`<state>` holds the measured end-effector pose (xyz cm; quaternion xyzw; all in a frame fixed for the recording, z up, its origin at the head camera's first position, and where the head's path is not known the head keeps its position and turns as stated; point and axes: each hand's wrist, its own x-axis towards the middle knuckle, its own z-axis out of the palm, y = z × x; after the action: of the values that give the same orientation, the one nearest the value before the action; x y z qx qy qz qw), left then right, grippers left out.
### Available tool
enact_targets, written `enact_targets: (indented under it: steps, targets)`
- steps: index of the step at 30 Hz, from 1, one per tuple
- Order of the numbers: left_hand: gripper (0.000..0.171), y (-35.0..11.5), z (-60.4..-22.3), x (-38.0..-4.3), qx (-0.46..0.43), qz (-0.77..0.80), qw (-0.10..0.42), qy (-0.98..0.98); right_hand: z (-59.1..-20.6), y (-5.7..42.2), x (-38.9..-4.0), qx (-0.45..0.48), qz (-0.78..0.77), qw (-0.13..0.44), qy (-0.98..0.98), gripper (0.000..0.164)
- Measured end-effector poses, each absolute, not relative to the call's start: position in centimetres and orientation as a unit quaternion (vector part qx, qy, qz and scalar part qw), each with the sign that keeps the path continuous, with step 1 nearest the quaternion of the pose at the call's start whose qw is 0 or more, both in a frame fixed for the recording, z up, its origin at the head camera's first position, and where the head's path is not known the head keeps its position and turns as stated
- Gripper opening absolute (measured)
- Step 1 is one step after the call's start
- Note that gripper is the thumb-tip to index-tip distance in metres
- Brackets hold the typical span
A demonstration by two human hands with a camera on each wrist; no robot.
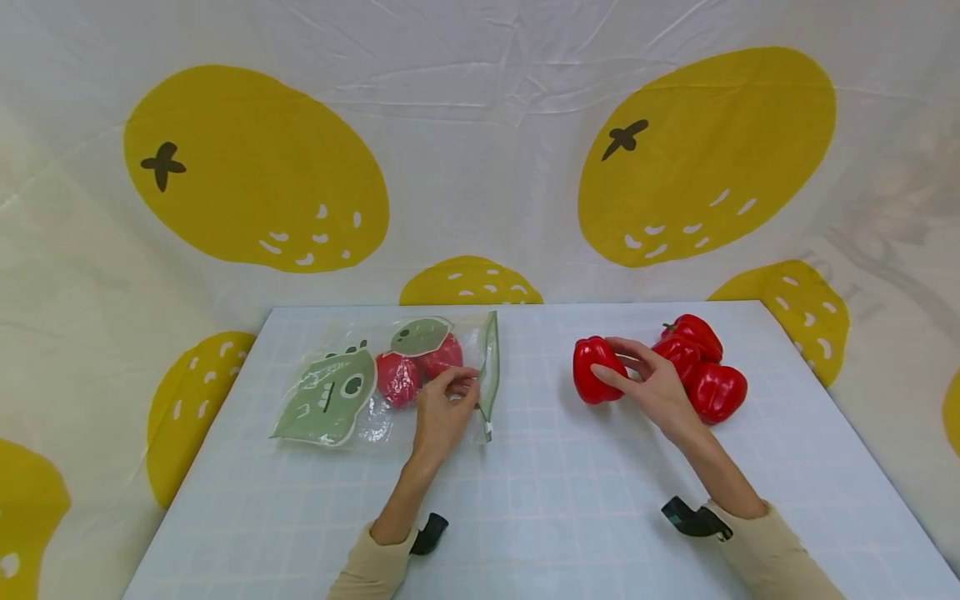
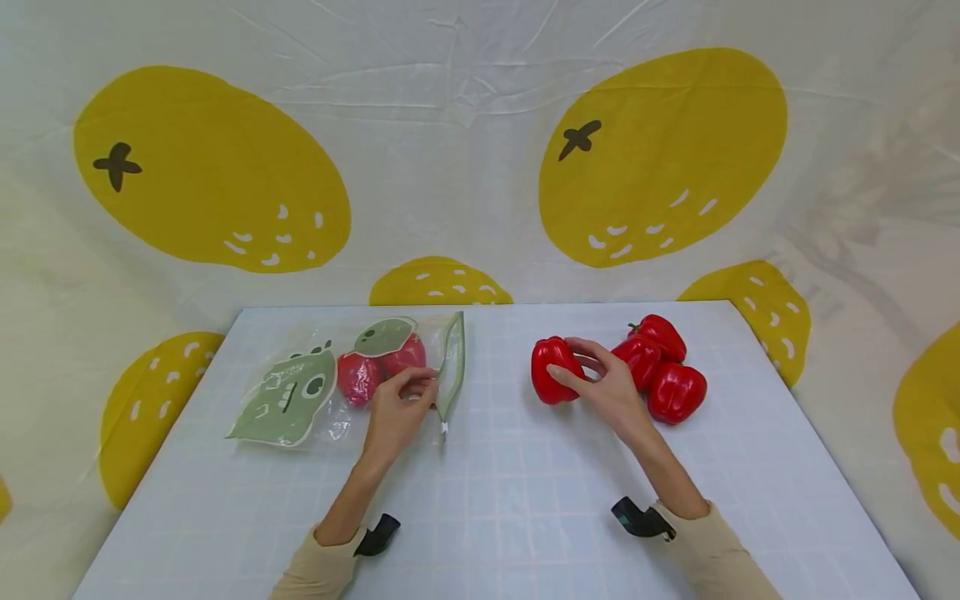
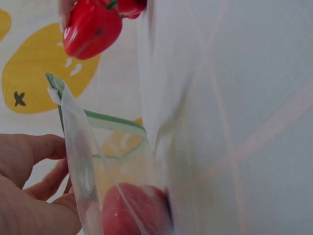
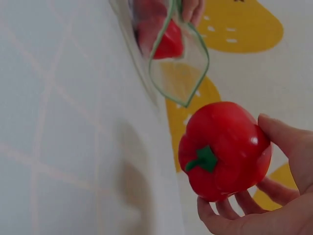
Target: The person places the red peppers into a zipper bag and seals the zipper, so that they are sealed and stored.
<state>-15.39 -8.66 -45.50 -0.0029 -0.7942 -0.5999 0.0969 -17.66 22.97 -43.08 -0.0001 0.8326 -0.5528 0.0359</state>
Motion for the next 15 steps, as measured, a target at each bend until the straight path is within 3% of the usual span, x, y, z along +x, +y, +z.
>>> enact_targets:
  steps: [15]
  targets:
    - [0.017, -8.7, -45.8, -15.5, -0.010, -0.599, 0.100, -0.795, -44.0, 19.7, -19.9, 0.009, -0.594, 0.031, 0.804, 0.079]
